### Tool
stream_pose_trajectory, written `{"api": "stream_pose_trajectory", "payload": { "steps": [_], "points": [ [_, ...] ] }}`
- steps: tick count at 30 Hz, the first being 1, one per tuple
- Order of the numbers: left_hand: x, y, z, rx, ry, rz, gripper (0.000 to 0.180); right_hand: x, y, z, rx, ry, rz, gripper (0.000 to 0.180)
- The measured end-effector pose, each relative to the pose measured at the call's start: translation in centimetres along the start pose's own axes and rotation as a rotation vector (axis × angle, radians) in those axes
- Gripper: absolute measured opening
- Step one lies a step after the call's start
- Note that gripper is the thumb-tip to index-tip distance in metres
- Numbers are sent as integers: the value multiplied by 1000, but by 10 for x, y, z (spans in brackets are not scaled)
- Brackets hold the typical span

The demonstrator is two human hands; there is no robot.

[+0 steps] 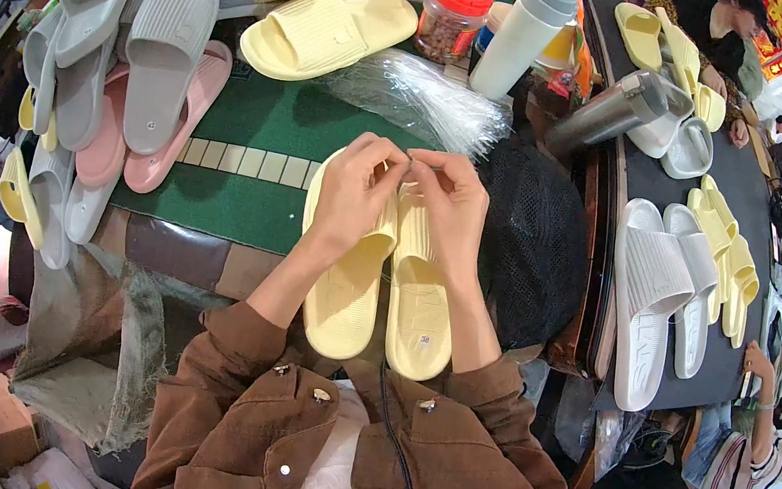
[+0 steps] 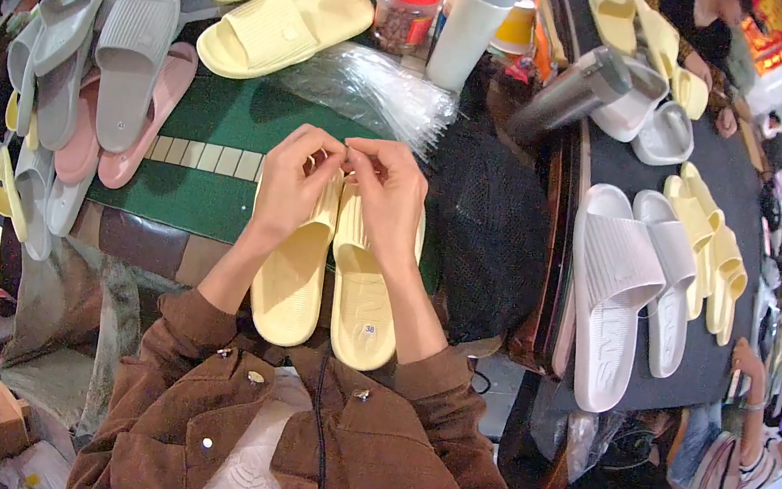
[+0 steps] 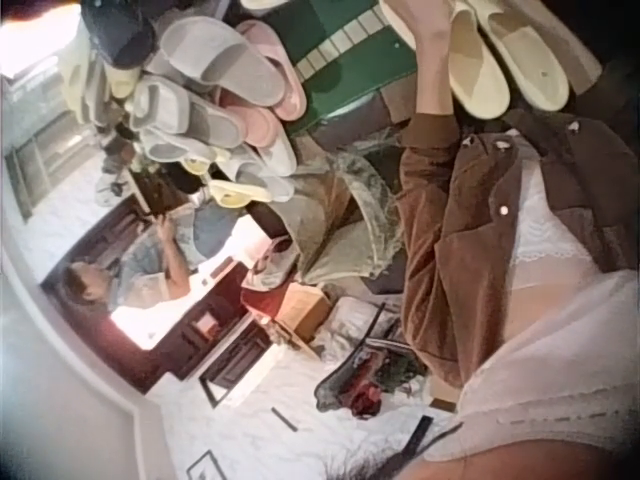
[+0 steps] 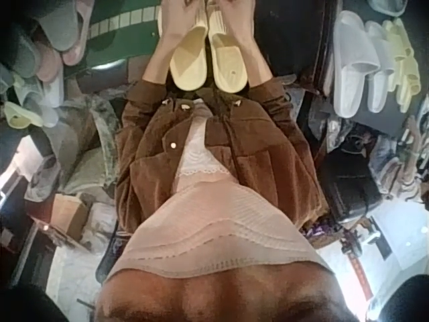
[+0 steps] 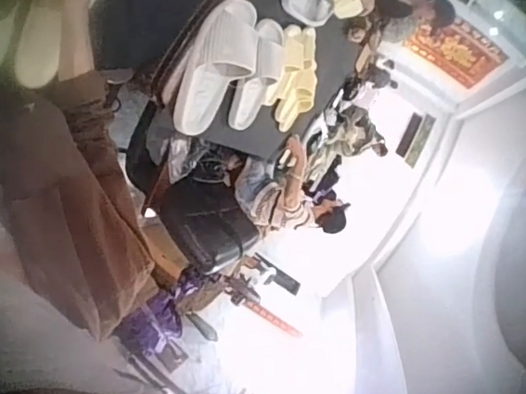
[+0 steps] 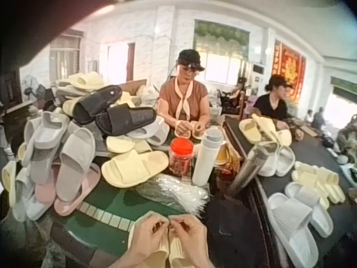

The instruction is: Using a small tool to trim excess plastic thread or material from manufactured slippers.

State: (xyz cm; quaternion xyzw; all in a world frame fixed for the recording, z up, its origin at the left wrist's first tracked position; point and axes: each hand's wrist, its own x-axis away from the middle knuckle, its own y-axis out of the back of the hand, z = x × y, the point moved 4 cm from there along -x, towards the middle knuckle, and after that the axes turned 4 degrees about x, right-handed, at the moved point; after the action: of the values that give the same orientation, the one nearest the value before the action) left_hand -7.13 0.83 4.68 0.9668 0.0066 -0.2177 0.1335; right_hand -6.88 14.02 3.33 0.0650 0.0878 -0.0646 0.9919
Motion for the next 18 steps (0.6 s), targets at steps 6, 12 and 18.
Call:
{"api": "stream_pose_trajectory", "payload": {
  "steps": [6,12,18],
  "points": [
    [0,0,2,-13,-13,-13,5,0,0,5,134,132,-8,12],
    [0,-1,4,-19,33,11,5,1,-1,6,101,51,-17,12],
    [-1,-2,2,-10,55,7,8,-2,0,-3,32,78,-36,13]
  ]
}}
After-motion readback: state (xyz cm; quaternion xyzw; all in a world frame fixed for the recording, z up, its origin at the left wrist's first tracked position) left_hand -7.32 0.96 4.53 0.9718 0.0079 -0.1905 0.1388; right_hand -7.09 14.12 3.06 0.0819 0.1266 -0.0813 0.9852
